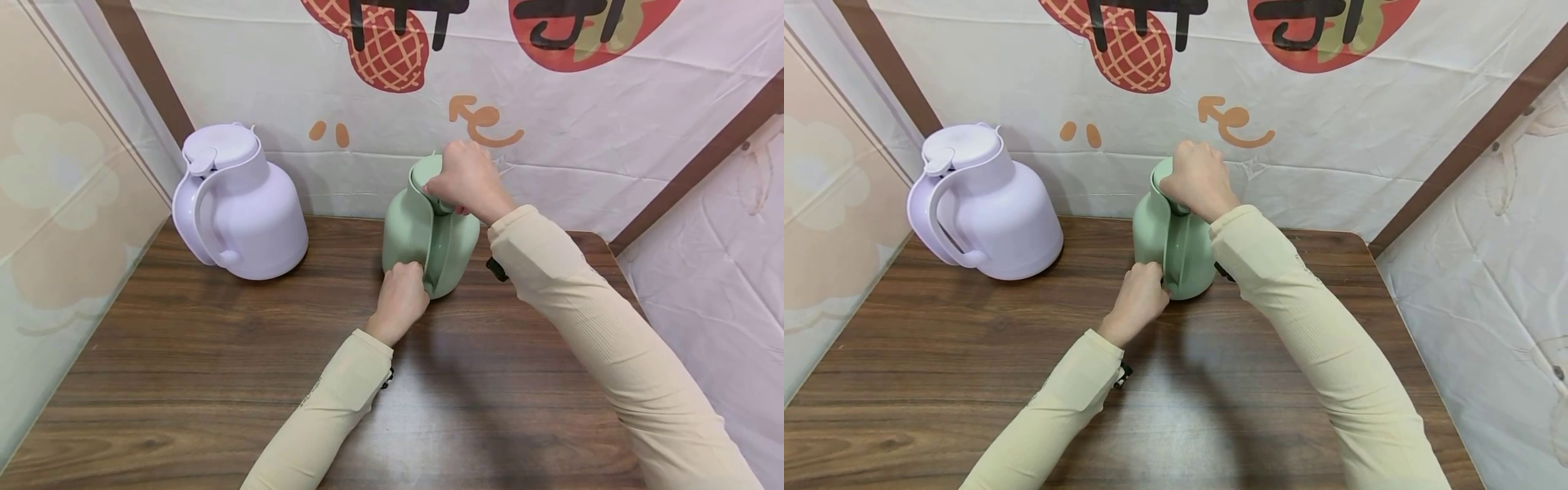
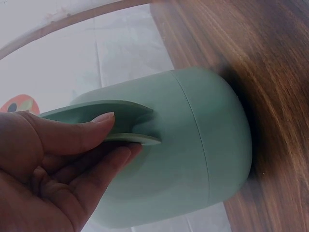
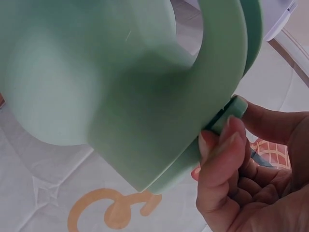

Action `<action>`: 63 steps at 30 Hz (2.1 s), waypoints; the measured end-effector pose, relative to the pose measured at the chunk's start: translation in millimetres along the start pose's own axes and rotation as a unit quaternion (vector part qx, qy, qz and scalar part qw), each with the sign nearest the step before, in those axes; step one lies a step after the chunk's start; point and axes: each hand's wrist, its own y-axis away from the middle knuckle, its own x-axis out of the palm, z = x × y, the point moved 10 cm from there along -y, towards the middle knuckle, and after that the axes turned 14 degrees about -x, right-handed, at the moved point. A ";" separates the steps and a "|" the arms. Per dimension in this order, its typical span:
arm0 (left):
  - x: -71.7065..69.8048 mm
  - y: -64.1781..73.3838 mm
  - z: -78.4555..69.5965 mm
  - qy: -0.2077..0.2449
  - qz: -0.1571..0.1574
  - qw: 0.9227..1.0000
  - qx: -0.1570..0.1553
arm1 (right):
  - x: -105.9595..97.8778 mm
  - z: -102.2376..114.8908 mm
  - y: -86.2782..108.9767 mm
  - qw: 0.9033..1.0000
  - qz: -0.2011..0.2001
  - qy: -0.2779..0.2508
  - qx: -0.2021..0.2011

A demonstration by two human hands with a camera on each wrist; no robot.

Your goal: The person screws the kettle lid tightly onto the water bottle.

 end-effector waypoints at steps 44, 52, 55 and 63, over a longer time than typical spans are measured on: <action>-0.3 0.8 -0.6 0.002 -0.008 1.000 0.002 | -2.1 3.5 -0.9 0.999 -0.045 -0.014 0.004; 0.0 0.3 0.6 0.000 -0.005 1.000 -0.002 | -2.5 3.9 0.1 0.999 -0.052 -0.012 0.004; 0.5 -0.1 1.2 -0.003 -0.003 1.000 -0.004 | -2.6 3.7 0.3 0.999 -0.053 -0.008 0.008; -0.5 1.3 2.0 -0.003 -0.011 1.000 -0.007 | -2.7 4.7 0.3 0.998 -0.057 0.004 0.014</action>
